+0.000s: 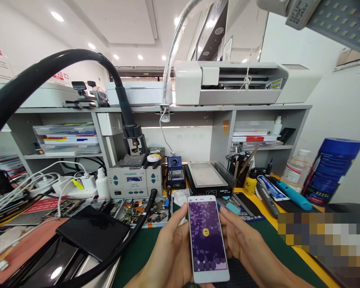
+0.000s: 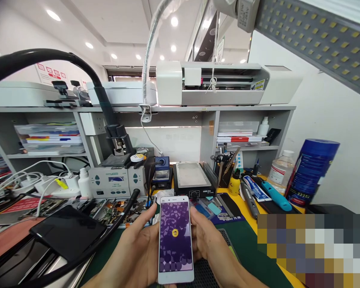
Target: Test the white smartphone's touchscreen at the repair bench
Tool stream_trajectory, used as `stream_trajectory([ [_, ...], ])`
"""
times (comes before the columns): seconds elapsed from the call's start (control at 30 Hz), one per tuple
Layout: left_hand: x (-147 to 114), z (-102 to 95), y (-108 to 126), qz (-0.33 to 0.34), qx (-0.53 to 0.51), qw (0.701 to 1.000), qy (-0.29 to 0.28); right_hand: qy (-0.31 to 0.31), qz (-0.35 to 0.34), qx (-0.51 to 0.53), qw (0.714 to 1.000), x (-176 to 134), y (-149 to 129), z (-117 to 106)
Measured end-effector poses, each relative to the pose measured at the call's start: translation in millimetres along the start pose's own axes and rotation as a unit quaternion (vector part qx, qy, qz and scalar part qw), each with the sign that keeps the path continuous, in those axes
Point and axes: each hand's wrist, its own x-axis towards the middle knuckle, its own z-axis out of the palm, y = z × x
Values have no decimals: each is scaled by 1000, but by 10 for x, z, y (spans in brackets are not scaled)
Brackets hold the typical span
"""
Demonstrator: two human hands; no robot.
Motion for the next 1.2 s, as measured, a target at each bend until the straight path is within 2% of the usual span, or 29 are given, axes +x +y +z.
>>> stream_trajectory([
  [0.27, 8, -33, 6, 1, -18, 999, -34, -4, 8, -23, 1000, 23, -28, -8],
  [0.4, 13, -39, 20, 6, -19, 999, -27, -6, -20, -19, 1000, 30, -19, -11],
  [0.57, 8, -26, 14, 12, -15, 1000, -15, 25, -9, -44, 999, 51, 36, -39],
  [0.77, 9, -25, 12, 16, -11, 1000, -15, -25, -9, -28, 999, 39, -40, -8],
  [1.07, 10, -46, 25, 20, -17, 1000, -10, -47, -11, -28, 998, 36, -64, -43],
  [1.2, -13, -53, 39, 27, -18, 999, 10, -89, -21, -47, 995, 30, -105, -80],
])
